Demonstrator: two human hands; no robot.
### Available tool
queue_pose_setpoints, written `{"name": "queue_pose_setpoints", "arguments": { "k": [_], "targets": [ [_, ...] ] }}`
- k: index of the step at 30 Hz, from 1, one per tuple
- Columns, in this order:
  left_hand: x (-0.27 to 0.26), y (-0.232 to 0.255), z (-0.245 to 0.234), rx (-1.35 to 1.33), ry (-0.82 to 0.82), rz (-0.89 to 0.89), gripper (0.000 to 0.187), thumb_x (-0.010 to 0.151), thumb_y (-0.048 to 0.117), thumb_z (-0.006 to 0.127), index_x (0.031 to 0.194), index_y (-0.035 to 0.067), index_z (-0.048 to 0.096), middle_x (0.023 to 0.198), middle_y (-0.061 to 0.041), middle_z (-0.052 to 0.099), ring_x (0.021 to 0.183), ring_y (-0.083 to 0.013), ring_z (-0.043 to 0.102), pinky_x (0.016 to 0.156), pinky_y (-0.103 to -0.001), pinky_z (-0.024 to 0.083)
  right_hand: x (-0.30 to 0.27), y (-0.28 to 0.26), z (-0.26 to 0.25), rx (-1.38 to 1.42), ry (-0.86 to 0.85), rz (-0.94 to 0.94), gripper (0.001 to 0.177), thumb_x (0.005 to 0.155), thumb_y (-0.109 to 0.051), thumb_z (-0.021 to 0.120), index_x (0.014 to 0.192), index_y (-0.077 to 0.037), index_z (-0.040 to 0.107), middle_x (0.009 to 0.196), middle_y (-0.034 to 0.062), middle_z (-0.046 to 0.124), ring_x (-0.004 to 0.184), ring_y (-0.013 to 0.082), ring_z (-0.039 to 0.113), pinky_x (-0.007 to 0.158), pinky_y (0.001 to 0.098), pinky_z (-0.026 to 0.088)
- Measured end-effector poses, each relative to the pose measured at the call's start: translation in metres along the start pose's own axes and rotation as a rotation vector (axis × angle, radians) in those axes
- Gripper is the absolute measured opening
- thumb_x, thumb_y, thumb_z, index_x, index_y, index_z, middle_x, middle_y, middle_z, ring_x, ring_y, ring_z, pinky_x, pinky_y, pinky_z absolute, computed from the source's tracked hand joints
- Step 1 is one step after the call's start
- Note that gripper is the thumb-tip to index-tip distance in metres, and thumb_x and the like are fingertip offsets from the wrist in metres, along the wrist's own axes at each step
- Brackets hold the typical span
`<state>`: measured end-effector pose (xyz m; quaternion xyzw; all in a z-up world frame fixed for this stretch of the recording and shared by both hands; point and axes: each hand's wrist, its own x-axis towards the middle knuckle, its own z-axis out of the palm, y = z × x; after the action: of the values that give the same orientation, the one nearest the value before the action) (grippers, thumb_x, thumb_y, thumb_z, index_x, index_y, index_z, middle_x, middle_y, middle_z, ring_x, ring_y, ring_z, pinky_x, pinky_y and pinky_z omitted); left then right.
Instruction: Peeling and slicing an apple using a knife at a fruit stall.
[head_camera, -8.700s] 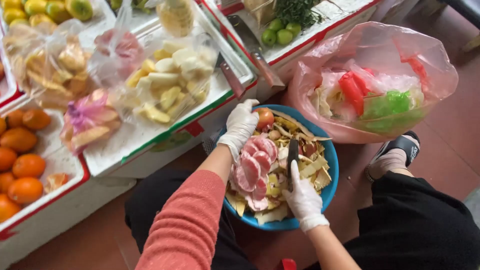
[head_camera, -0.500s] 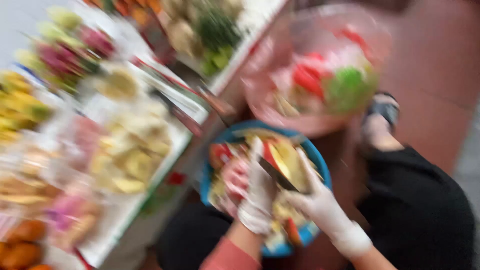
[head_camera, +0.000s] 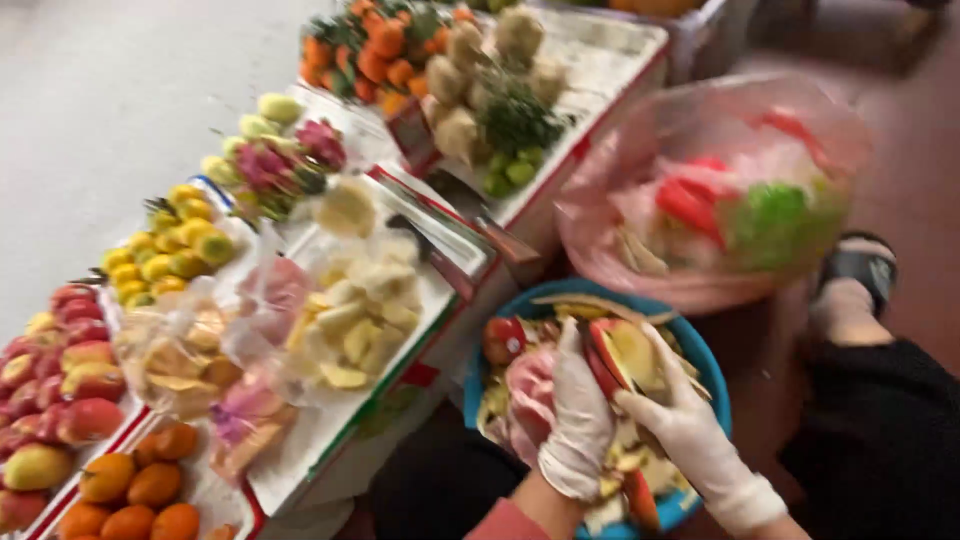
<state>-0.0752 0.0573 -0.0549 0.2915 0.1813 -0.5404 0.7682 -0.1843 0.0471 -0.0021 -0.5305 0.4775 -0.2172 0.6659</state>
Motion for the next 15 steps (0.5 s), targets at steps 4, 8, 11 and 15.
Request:
{"name": "queue_pose_setpoints", "arguments": {
  "k": [4,8,11,15],
  "targets": [
    [-0.052,0.012,0.035,0.019,0.082,-0.072,0.069,0.091,0.056,0.055,0.130,0.001,0.067,0.123,-0.022,0.072,0.108,-0.0342,0.068,0.102,-0.043,0.054,-0.006,0.029,-0.005,0.072,-0.086,-0.027,0.104,0.080,-0.022,0.076,0.167,-0.038,0.022,0.071,0.0052,0.059,0.059,0.0100,0.047,0.054,0.0227,0.042],
    [-0.069,0.021,0.042,0.068,0.094,0.130,0.049,0.097,0.044,0.056,0.124,0.005,0.067,0.121,-0.015,0.072,0.112,-0.0251,0.066,0.105,-0.036,0.052,-0.009,0.043,-0.002,-0.235,-0.069,-0.569,0.076,0.091,-0.027,0.070,0.158,-0.017,0.037,0.159,0.0115,0.048,0.147,0.0200,0.041,0.125,0.0349,0.026],
    [-0.075,0.022,0.050,0.163,0.121,0.205,0.048,0.099,0.042,0.053,0.122,0.003,0.068,0.119,-0.017,0.073,0.111,-0.0273,0.067,0.103,-0.038,0.054,-0.016,0.035,0.000,-0.268,-0.082,-0.742,0.060,0.098,-0.019,0.064,0.155,-0.012,0.044,0.163,0.0154,0.039,0.153,0.0279,0.036,0.129,0.0414,0.022],
    [-0.123,0.022,0.111,0.739,0.305,0.330,0.045,0.096,0.044,0.060,0.119,0.010,0.077,0.122,-0.011,0.074,0.116,-0.0221,0.066,0.113,-0.036,0.048,-0.020,0.027,0.002,-0.192,-0.096,-0.593,0.055,0.100,-0.018,0.061,0.153,-0.016,0.047,0.145,0.0146,0.042,0.132,0.0264,0.038,0.110,0.0382,0.024]
  ]
}}
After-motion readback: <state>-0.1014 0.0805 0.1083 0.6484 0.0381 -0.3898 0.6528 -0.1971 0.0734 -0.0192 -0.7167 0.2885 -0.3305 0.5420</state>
